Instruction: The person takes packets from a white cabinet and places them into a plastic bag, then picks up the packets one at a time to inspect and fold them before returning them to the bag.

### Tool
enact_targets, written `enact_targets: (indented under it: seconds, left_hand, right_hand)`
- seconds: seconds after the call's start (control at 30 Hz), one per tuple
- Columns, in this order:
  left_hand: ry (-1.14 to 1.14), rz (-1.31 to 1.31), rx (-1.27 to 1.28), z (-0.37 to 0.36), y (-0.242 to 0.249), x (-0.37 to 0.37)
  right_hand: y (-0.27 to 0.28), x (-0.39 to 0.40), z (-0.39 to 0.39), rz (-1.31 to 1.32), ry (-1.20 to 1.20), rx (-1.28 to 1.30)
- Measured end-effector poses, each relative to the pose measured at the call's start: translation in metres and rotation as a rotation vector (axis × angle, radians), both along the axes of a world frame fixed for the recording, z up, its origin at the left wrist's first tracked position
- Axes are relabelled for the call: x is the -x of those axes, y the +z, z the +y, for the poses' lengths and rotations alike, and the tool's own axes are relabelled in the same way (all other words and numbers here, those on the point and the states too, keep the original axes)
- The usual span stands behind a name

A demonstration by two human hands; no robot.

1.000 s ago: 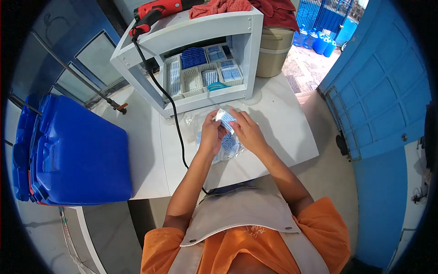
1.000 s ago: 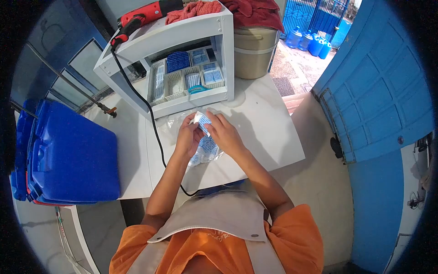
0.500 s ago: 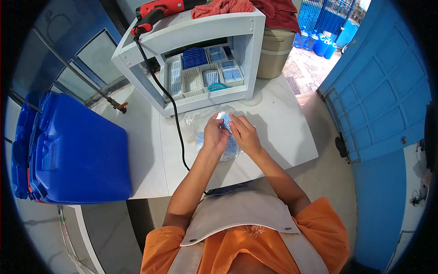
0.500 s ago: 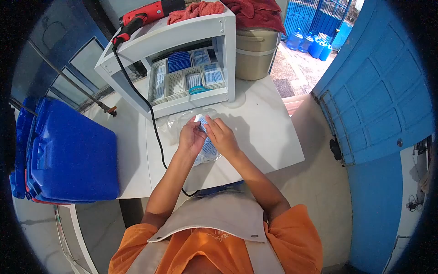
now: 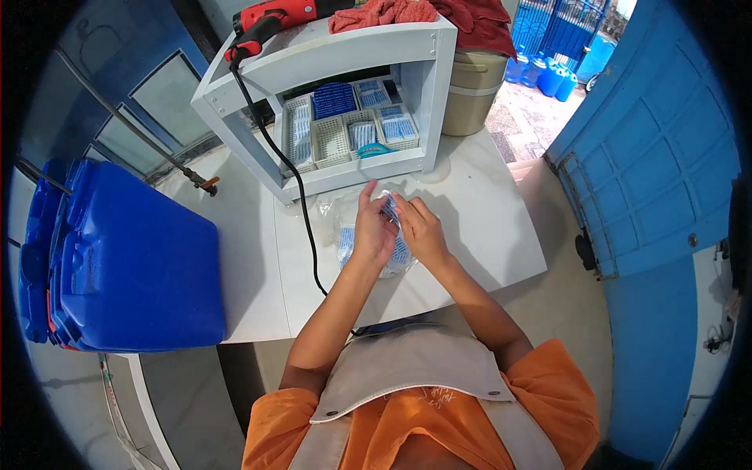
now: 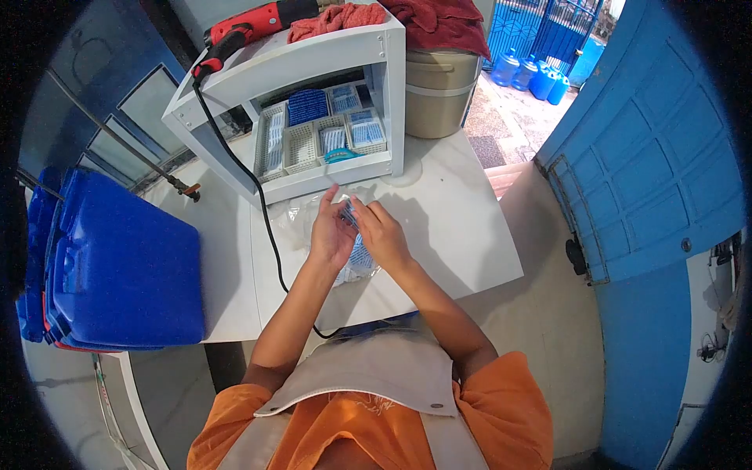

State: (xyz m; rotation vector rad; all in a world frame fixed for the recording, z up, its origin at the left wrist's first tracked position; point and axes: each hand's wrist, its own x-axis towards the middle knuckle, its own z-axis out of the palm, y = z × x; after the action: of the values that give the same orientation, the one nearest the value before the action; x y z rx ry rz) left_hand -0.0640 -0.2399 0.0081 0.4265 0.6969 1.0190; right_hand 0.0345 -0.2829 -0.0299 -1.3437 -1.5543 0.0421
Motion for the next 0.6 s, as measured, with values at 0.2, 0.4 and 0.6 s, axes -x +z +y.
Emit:
enact_targets:
  seconds: [0.2, 0.4, 0.6]
  left_hand:
    - [-0.034, 0.018, -0.067, 0.004, -0.005, -0.002]
    - [0.007, 0.017, -0.081, 0.004, -0.005, 0.0]
    - [-0.013, 0.064, -0.129, 0.009, -0.004, 0.003]
  right_hand:
    - [0.007, 0.002, 0.0, 0.033, -0.018, 0.08]
    - [0.004, 0.004, 0.001, -0.035, -0.034, 0.103]
    - [0.027, -0.001, 0.012, -0.015, 0.082, -0.017]
